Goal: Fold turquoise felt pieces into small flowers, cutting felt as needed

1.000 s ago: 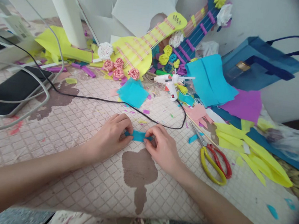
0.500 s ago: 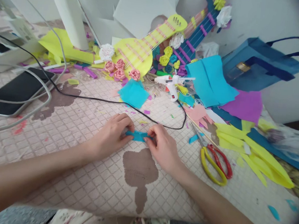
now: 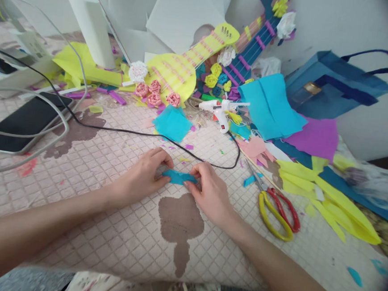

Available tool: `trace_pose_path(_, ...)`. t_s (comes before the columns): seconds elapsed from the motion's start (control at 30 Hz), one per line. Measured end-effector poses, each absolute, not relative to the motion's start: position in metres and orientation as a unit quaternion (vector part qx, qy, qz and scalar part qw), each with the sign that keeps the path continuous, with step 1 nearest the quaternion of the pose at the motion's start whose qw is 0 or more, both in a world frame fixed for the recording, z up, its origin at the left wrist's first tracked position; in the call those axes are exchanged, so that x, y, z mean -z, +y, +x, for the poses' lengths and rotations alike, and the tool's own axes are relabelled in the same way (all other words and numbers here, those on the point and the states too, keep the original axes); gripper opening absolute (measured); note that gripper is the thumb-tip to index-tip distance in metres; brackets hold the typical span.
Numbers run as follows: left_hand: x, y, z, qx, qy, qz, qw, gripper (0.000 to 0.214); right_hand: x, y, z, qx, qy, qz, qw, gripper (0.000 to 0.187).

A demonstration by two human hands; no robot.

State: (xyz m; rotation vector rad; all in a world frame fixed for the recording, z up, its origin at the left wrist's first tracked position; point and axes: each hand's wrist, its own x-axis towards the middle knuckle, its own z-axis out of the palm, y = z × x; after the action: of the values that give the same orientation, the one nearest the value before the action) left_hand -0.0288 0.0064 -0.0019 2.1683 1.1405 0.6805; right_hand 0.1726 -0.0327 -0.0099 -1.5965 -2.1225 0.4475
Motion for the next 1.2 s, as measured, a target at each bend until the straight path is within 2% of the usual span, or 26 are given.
trace_pose_path(0.13,0.002,0.002,-0.018,-0.296,0.456,0.796,0.265,0.024,0.010,-0.033,0.175,-0.173,-0.773,-0.565,0.229,0.015)
trace_pose_path(0.23,0.002,-0.003,-0.008,-0.268,0.479,0.804,0.230,0.029,0.010,-0.032,0.174,-0.169,-0.774,-0.563,0.234,0.014)
trace_pose_path(0.33,0.002,-0.004,-0.008,-0.246,0.482,0.811,0.221,0.026,0.010,-0.032,0.174,-0.170,-0.771,-0.568,0.234,0.016)
trace_pose_path(0.5,0.000,0.002,-0.022,-0.258,0.435,0.819,0.273,0.018,0.008,-0.032,0.178,-0.201,-0.764,-0.562,0.243,0.017)
trace_pose_path(0.63,-0.002,0.004,-0.029,-0.263,0.381,0.835,0.297,0.018,0.003,-0.032,0.184,-0.223,-0.780,-0.529,0.249,0.027)
trace_pose_path(0.87,0.000,0.005,-0.031,-0.244,0.358,0.860,0.271,0.015,-0.002,-0.030,0.189,-0.212,-0.832,-0.467,0.212,0.015)
trace_pose_path(1.2,0.001,0.007,-0.034,-0.231,0.350,0.867,0.268,0.011,0.005,-0.028,0.194,-0.172,-0.862,-0.426,0.214,0.019)
